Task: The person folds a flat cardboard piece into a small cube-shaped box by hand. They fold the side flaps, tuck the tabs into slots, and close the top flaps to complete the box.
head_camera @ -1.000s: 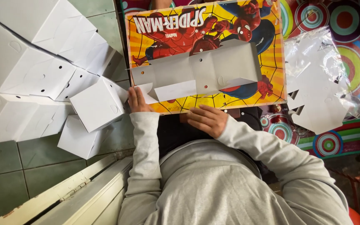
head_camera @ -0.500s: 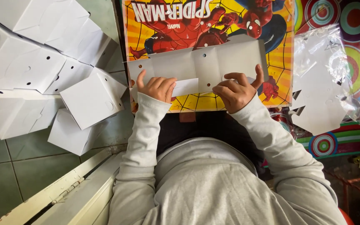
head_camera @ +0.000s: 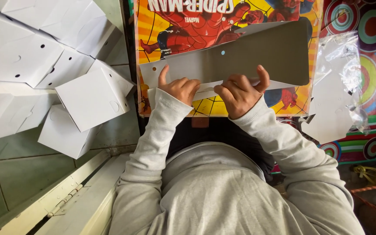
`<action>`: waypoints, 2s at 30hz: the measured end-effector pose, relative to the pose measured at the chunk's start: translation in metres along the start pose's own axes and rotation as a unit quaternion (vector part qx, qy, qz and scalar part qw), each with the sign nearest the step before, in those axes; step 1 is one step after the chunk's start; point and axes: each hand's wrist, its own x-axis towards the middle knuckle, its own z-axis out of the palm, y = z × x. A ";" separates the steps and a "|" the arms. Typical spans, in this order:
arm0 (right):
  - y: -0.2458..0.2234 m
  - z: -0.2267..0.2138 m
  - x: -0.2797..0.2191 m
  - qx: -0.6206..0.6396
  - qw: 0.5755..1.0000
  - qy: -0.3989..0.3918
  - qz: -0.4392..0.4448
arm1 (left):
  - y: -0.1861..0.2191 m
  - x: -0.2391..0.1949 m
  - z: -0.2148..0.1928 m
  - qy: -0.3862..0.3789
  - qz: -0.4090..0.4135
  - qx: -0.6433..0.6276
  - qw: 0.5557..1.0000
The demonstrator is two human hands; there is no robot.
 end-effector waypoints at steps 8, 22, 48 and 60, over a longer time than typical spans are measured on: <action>-0.004 -0.002 0.010 0.008 0.999 -0.021 -0.036 | 0.009 0.003 -0.003 0.014 -0.008 -0.035 0.999; -0.006 0.009 0.022 0.053 0.993 -0.061 -0.087 | 0.008 -0.005 0.009 -0.053 -0.052 -0.059 0.995; 0.021 0.002 0.008 -0.026 0.995 -0.045 -0.090 | 0.014 0.089 -0.021 -0.526 -0.196 -0.102 0.821; 0.027 0.002 -0.004 -0.030 0.994 -0.028 -0.100 | 0.035 0.086 -0.031 -0.515 -0.234 -0.158 0.809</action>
